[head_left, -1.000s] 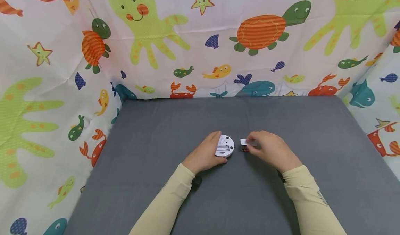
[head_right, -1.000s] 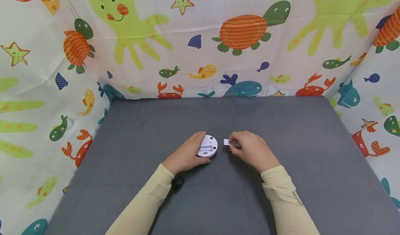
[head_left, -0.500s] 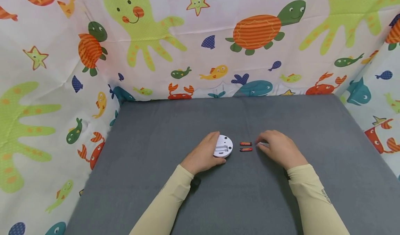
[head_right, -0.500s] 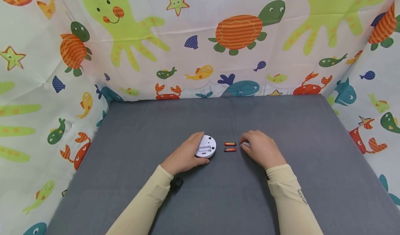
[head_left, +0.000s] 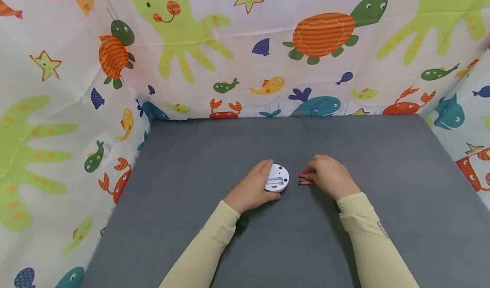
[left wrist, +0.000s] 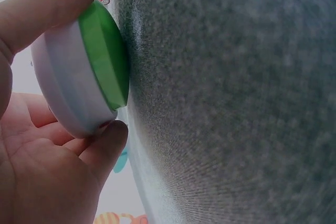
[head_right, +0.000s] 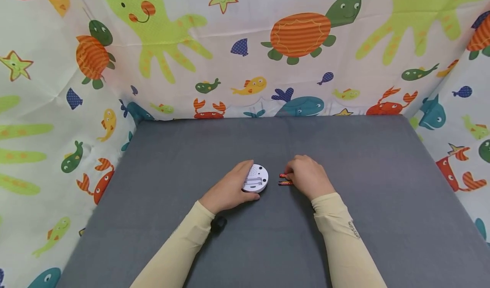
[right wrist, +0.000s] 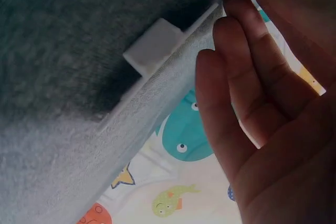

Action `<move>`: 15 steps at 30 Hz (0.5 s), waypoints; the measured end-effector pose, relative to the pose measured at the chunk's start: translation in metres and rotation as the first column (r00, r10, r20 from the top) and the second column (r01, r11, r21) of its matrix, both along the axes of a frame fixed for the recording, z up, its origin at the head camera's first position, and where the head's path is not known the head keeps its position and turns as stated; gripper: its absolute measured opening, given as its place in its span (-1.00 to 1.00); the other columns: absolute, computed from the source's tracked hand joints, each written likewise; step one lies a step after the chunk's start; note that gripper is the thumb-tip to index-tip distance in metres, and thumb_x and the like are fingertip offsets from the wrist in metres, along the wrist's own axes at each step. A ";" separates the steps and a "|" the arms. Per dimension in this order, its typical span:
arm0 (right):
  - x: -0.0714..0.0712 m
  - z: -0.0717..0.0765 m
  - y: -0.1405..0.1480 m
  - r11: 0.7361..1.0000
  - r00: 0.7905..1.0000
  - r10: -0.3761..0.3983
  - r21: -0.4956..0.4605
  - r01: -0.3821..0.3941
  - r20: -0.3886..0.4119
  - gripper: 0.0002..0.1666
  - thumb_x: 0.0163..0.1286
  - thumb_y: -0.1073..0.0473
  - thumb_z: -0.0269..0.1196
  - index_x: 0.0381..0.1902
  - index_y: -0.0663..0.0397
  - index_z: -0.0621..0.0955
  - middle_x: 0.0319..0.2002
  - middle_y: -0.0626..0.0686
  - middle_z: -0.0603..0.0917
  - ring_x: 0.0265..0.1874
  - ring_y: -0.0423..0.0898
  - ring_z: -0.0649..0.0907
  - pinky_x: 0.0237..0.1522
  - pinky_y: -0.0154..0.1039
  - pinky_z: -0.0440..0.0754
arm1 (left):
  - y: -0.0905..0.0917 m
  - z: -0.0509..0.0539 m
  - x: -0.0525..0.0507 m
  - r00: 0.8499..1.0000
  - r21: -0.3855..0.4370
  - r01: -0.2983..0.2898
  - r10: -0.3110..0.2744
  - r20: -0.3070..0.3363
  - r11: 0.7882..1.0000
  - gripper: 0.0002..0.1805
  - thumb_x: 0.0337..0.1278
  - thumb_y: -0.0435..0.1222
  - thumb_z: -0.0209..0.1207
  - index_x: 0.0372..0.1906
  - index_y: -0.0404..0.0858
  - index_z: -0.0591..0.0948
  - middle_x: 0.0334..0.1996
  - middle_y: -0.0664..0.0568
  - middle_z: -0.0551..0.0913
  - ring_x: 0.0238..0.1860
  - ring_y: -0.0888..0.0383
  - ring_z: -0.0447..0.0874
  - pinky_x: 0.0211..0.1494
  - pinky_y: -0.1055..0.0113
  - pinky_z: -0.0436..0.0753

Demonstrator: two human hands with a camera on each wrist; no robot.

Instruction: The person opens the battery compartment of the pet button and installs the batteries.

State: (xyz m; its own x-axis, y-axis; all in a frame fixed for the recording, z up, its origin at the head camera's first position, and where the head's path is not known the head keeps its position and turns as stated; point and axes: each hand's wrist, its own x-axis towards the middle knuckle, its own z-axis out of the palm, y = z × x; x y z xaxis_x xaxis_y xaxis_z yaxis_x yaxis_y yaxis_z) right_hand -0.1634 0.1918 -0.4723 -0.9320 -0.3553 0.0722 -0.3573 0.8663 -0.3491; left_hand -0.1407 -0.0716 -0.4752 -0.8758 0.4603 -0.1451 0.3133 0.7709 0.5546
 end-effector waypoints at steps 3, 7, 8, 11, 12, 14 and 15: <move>0.002 0.005 -0.003 1.000 1.000 0.011 -0.006 -0.011 -0.006 -0.92 0.35 0.20 0.54 -0.34 -0.12 0.83 -0.34 -0.08 0.75 -0.31 -0.05 0.67 -0.20 0.03 0.70 | 0.000 0.001 0.000 1.000 -0.009 0.004 -0.004 -0.006 1.000 0.13 0.30 -0.03 0.50 0.75 -0.25 0.10 0.73 -0.05 0.18 0.68 0.04 0.26 0.69 0.12 0.38; 0.009 0.019 -0.014 0.999 0.999 0.020 -0.046 -0.022 -0.039 -0.91 0.35 0.18 0.56 -0.32 -0.12 0.81 -0.39 -0.10 0.72 -0.38 -0.11 0.62 -0.28 -0.06 0.67 | -0.001 0.002 0.001 1.000 -0.011 0.013 -0.013 -0.027 1.000 0.13 0.28 -0.04 0.51 0.75 -0.26 0.12 0.72 -0.07 0.21 0.66 0.03 0.29 0.68 0.11 0.39; 0.011 0.022 -0.019 0.998 0.998 0.023 -0.056 -0.026 -0.054 -0.91 0.34 0.17 0.56 -0.30 -0.12 0.81 -0.38 -0.10 0.73 -0.37 -0.12 0.62 -0.28 -0.07 0.67 | -0.001 0.002 0.001 0.999 -0.007 0.014 -0.014 -0.032 1.000 0.13 0.27 -0.04 0.52 0.74 -0.27 0.13 0.71 -0.07 0.22 0.66 0.03 0.31 0.68 0.11 0.40; 0.019 0.032 -0.034 0.993 0.991 0.069 -0.084 -0.078 -0.111 -0.90 0.34 0.18 0.57 -0.25 -0.11 0.82 -0.31 -0.08 0.76 -0.29 -0.10 0.66 -0.22 -0.04 0.73 | 0.000 0.002 0.001 0.999 0.005 0.017 -0.016 -0.048 1.000 0.13 0.23 -0.05 0.55 0.73 -0.28 0.15 0.70 -0.09 0.25 0.62 0.01 0.36 0.66 0.09 0.43; 0.021 0.033 -0.039 0.991 0.988 0.087 -0.090 -0.099 -0.128 -0.90 0.33 0.18 0.57 -0.24 -0.09 0.83 -0.28 -0.08 0.77 -0.26 -0.09 0.67 -0.20 -0.04 0.74 | 0.000 0.002 0.001 0.998 0.009 0.017 -0.017 -0.053 1.000 0.14 0.22 -0.06 0.55 0.73 -0.29 0.16 0.69 -0.10 0.26 0.61 0.01 0.38 0.65 0.09 0.45; 0.025 0.033 -0.047 0.986 0.980 0.124 -0.094 -0.140 -0.158 -0.88 0.32 0.20 0.58 -0.22 -0.08 0.84 -0.25 -0.08 0.79 -0.21 -0.08 0.69 -0.17 -0.04 0.75 | 0.000 0.002 0.000 0.998 0.017 0.020 -0.019 -0.063 1.000 0.13 0.21 -0.06 0.56 0.72 -0.30 0.18 0.68 -0.11 0.28 0.58 0.00 0.41 0.63 0.09 0.48; 0.026 0.032 -0.051 0.983 0.975 0.140 -0.095 -0.158 -0.170 -0.87 0.31 0.21 0.59 -0.21 -0.06 0.84 -0.24 -0.07 0.79 -0.20 -0.08 0.69 -0.16 -0.04 0.76 | 0.000 0.002 0.000 0.997 0.018 0.024 -0.022 -0.067 1.000 0.13 0.20 -0.06 0.57 0.71 -0.30 0.18 0.67 -0.11 0.29 0.57 -0.01 0.42 0.62 0.09 0.49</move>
State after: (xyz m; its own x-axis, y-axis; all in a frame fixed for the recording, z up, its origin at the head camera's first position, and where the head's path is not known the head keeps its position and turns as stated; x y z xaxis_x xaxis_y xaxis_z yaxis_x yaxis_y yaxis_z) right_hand -0.1375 0.1408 -0.4400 -0.8419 -0.4713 0.2629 -0.5389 0.7595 -0.3643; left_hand -0.1408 -0.0717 -0.4737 -0.8724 0.4826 -0.0775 0.3677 0.7526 0.5463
